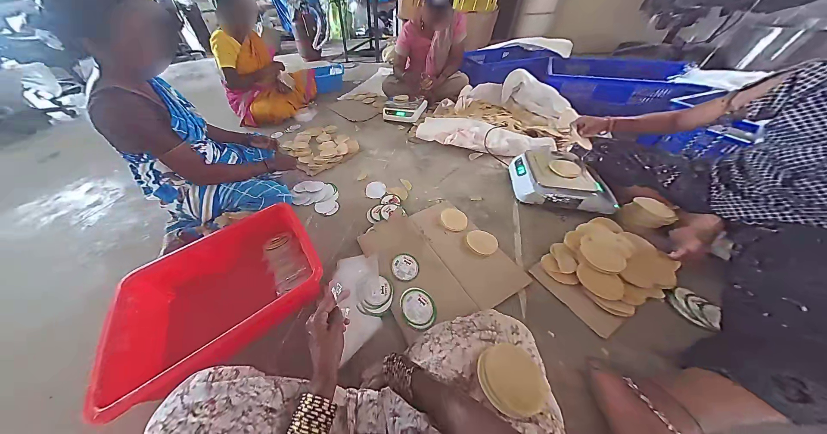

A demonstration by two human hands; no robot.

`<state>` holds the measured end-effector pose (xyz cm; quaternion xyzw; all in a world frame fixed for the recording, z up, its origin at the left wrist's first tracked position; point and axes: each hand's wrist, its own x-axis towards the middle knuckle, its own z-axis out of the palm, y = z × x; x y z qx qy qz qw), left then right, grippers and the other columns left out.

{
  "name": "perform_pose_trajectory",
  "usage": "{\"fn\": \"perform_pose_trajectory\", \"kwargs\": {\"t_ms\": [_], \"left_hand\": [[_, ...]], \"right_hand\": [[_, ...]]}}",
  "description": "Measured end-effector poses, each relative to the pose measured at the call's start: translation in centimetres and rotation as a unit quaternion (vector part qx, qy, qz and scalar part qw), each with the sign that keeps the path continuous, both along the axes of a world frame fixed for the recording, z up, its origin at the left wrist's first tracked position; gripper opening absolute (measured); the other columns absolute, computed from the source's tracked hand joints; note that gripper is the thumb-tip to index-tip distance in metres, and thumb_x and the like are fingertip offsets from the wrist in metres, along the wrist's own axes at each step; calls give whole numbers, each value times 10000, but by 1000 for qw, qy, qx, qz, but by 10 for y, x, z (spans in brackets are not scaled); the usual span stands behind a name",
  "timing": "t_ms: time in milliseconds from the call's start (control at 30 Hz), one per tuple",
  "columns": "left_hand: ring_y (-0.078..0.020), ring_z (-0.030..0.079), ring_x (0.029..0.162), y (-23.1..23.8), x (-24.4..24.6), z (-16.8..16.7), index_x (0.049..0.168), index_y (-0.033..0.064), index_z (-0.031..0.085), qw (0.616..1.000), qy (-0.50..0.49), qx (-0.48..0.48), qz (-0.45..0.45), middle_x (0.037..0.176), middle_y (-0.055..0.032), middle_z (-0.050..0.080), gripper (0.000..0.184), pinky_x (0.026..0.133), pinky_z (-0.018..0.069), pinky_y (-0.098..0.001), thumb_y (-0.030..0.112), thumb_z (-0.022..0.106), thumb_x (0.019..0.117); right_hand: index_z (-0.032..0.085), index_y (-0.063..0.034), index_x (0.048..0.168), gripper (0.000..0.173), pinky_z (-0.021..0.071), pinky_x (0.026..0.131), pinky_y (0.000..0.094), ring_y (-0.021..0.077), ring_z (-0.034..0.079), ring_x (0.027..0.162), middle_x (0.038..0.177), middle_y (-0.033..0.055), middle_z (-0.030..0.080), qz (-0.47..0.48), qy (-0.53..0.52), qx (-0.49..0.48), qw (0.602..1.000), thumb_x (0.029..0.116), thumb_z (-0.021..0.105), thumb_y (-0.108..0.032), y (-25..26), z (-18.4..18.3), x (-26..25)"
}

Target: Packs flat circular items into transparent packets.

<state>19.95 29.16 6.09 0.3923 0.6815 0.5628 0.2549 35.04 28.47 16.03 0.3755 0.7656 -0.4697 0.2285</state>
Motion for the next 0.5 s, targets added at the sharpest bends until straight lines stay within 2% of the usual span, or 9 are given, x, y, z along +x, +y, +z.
{"fn": "perform_pose_trajectory", "kwargs": {"t_ms": [33, 67, 100, 133, 200, 267, 367, 433, 500], "left_hand": [[-76, 633, 649, -2, 2, 2, 1133, -36, 710, 1000, -3, -1, -2, 965, -105, 719, 262, 615, 549, -243, -18, 497, 981], [-77, 638, 654, -4, 4, 4, 1132, -26, 717, 1000, -5, -1, -4, 990, -106, 727, 267, 616, 551, -242, -16, 497, 983], [-75, 641, 660, -4, 5, 4, 1134, -17, 720, 1000, -6, 0, -7, 1012, -102, 733, 268, 622, 552, -244, -12, 495, 988], [-81, 640, 665, -4, 6, 4, 1140, -16, 721, 1000, -8, 2, -9, 1023, -106, 730, 270, 629, 553, -250, -10, 495, 992], [-78, 645, 660, -4, 7, 3, 1141, -17, 722, 1000, -5, 8, -9, 1038, -112, 731, 280, 622, 561, -249, -18, 489, 986], [-99, 649, 672, -4, 6, 6, 1156, -29, 709, 1000, -3, 0, -12, 1061, -134, 722, 275, 636, 563, -269, -21, 485, 996], [-82, 649, 647, -2, 5, 3, 1135, -18, 722, 1000, -15, 4, -5, 1036, -102, 742, 269, 609, 559, -248, -31, 498, 987], [-75, 641, 639, 0, 3, 1, 1129, -16, 723, 1000, -25, 1, -3, 1030, -97, 743, 270, 605, 552, -240, -37, 494, 988], [-85, 636, 639, 1, 2, -2, 1132, -20, 721, 1000, -25, -11, -6, 1031, -114, 735, 279, 613, 553, -254, -41, 483, 987]], "right_hand": [[545, 108, 1393, 375, 343, 1176, 419, 333, 517, 1379, 1454, 266, 551, -26, 90, -10, 996, 1092, 387, -50, 8, -36, 30], [588, 116, 1309, 354, 455, 1063, 386, 304, 606, 1221, 1312, 268, 625, -58, 186, -13, 981, 1080, 377, -54, 14, -72, 55], [609, 111, 1239, 340, 489, 924, 355, 254, 616, 1067, 1183, 245, 645, -90, 250, -34, 963, 1074, 373, -70, 20, -89, 66], [633, 101, 1223, 337, 504, 915, 347, 235, 630, 1048, 1160, 234, 662, -117, 261, -44, 957, 1067, 389, -73, 23, -82, 72], [612, 124, 1296, 368, 508, 999, 402, 323, 653, 1177, 1264, 300, 653, -30, 223, -39, 974, 1073, 425, -100, 39, -65, 74], [591, 40, 1372, 370, 378, 1144, 450, 317, 558, 1322, 1397, 234, 595, -118, 46, -11, 992, 1090, 444, -149, 25, -42, 51], [636, 50, 1297, 372, 449, 1098, 436, 310, 614, 1240, 1300, 225, 654, -72, 157, 35, 984, 1058, 517, -210, 34, -95, 77], [573, 136, 1328, 378, 436, 1101, 483, 385, 591, 1268, 1332, 311, 612, -28, 142, 52, 988, 1071, 469, -121, 23, -61, 69], [481, 136, 1424, 382, 318, 1189, 446, 351, 465, 1424, 1486, 298, 499, -73, 6, 8, 997, 1081, 409, -16, -1, 28, 37]]}}
